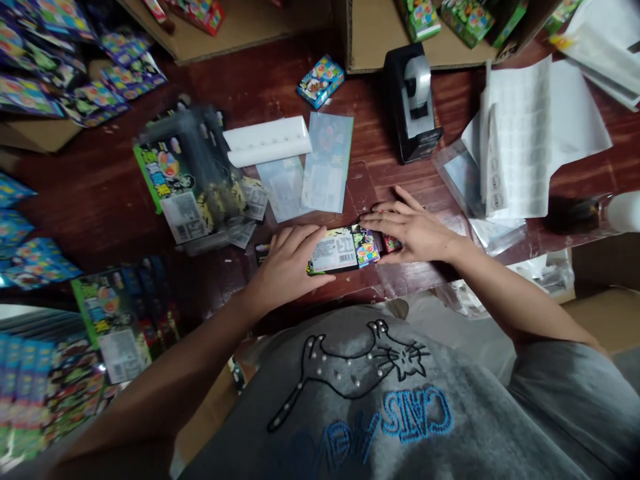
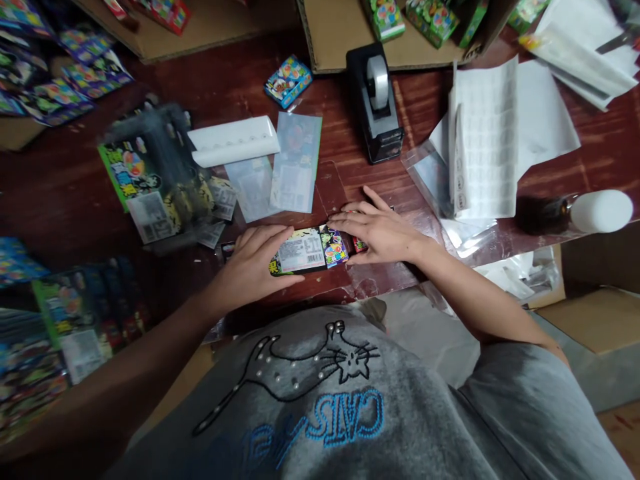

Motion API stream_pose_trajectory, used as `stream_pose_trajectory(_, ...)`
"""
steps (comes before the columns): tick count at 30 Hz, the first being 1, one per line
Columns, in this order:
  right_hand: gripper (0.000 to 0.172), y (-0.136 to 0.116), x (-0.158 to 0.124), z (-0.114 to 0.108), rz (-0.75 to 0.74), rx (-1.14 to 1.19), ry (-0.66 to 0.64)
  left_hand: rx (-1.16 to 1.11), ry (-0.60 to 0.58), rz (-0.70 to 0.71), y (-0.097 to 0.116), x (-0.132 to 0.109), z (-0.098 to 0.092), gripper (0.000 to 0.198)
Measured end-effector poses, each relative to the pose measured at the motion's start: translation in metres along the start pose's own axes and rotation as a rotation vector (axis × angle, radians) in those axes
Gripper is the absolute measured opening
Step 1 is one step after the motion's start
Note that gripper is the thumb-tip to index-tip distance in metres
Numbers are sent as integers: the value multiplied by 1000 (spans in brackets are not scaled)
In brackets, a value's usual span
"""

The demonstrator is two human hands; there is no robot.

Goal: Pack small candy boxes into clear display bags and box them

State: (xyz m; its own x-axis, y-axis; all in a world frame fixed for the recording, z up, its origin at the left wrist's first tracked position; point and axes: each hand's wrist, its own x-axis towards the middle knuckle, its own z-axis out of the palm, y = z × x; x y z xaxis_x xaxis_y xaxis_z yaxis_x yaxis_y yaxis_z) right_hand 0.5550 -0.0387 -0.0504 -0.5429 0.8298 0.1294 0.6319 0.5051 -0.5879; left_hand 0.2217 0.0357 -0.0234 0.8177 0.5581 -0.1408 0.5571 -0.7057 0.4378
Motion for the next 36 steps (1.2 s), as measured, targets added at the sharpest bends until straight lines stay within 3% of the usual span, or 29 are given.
stream_pose_trajectory(10, 81, -6, 14, 7, -1, 10, 28, -56, 112, 19, 0, 3, 16, 97)
stream_pose_trajectory(16, 115, 3, -18, -12, 118, 12, 29, -26, 116, 27, 3, 1, 18, 96)
stream_pose_trajectory(21, 88, 11, -21, -3, 49, 128, 39, -51, 109, 26, 1, 6, 19, 97)
stream_pose_trajectory(27, 80, 12, -5, 6, 11, 174, 37, -75, 66, 46, -5, 10, 15, 96)
stream_pose_trajectory(32, 80, 7, 9, 16, -13, 152, 69, -88, 111, 5, 4, 13, 18, 95)
stream_pose_trajectory(34, 88, 4, 8, 15, 0, 137, 56, -72, 125, -21, 9, 12, 21, 94)
stream_pose_trajectory(36, 109, 5, -2, 7, 42, 113, 40, -52, 140, -33, 12, 10, 22, 94)
